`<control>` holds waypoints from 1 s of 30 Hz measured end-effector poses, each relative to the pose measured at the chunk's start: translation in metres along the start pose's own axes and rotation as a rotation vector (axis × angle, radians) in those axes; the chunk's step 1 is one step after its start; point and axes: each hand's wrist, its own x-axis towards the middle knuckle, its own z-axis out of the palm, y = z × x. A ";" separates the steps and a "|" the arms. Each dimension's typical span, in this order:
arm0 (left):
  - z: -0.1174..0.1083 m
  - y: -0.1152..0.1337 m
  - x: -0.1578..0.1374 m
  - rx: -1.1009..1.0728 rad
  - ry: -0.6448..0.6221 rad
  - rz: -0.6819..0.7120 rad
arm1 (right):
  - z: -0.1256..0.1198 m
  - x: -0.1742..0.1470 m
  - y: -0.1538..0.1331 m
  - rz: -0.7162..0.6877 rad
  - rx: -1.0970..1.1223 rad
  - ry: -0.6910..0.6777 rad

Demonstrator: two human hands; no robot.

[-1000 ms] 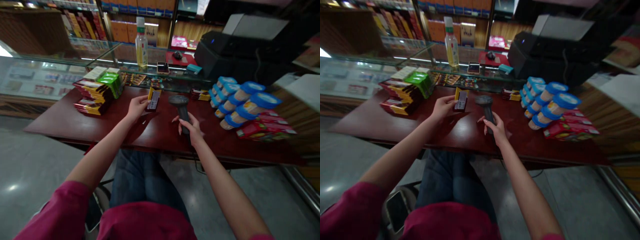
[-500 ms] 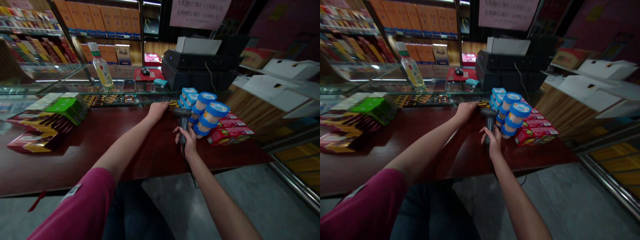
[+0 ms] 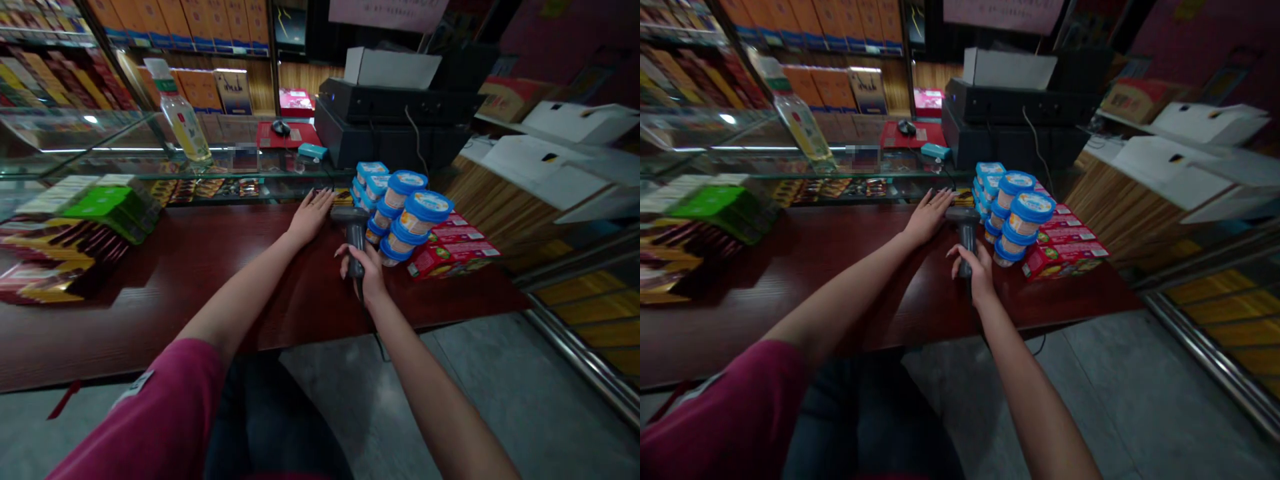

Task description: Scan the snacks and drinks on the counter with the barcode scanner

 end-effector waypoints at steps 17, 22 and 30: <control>-0.208 -0.132 -0.424 0.273 0.204 -0.635 | 0.096 -0.065 -0.008 0.174 -0.029 -0.370; -0.203 -0.152 -0.441 0.190 0.189 -0.727 | 0.148 -0.080 0.002 0.222 -0.031 -0.485; -0.193 -0.120 -0.450 0.249 0.444 -0.588 | 0.169 -0.085 0.015 0.275 -0.030 -0.620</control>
